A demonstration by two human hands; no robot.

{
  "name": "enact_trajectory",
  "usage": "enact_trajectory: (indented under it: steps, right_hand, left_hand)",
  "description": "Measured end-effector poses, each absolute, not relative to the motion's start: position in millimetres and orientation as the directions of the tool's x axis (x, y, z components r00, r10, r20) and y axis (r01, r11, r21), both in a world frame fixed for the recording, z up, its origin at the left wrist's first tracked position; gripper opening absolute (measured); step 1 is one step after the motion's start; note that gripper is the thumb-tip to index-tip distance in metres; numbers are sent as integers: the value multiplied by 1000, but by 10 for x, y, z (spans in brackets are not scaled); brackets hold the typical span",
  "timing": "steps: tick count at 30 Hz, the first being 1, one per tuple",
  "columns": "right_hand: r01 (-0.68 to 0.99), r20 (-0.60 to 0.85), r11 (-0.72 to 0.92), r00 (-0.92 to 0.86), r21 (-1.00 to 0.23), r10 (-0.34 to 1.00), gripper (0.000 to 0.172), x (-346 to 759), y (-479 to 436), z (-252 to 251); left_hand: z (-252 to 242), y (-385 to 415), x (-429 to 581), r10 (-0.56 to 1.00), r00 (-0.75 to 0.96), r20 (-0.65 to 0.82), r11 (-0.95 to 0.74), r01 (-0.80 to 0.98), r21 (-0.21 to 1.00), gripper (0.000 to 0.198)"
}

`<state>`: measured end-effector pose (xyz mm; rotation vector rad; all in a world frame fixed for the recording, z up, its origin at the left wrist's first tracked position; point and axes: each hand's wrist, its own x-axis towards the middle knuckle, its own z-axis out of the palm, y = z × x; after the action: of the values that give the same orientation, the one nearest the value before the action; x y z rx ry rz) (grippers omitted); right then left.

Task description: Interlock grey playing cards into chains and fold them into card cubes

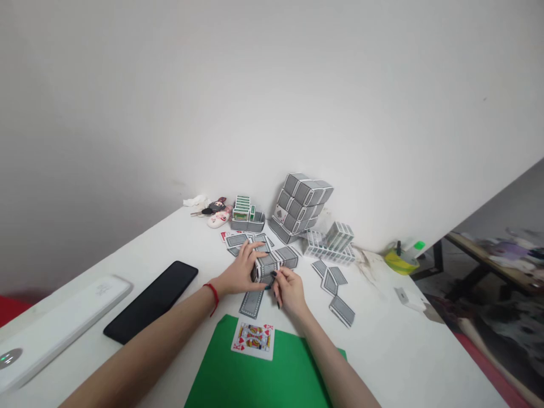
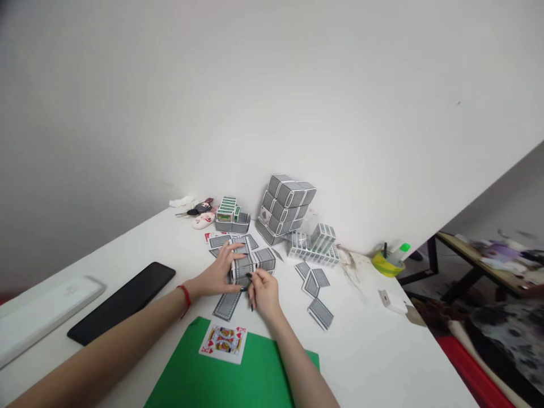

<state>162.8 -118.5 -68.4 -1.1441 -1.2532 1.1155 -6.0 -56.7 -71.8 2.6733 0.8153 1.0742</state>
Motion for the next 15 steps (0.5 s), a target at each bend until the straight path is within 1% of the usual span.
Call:
enact_trajectory:
  steps: [4,7,15]
  right_hand:
    - [18,84,84,-16,-996,996,36,1655,-1184,-684]
    - [29,84,84,0,-996,996,34,1670,-1180,-732]
    - [101,164,156,81,-983,983,35,1653,-1162,-848]
  left_hand:
    - [-728,-559,-61,528,592,609,-847,423,323,70]
    - [-723,-559,-63,522,588,618,-850,419,320,70]
    - [-710,-564,-65,531,601,598,-844,435,313,70]
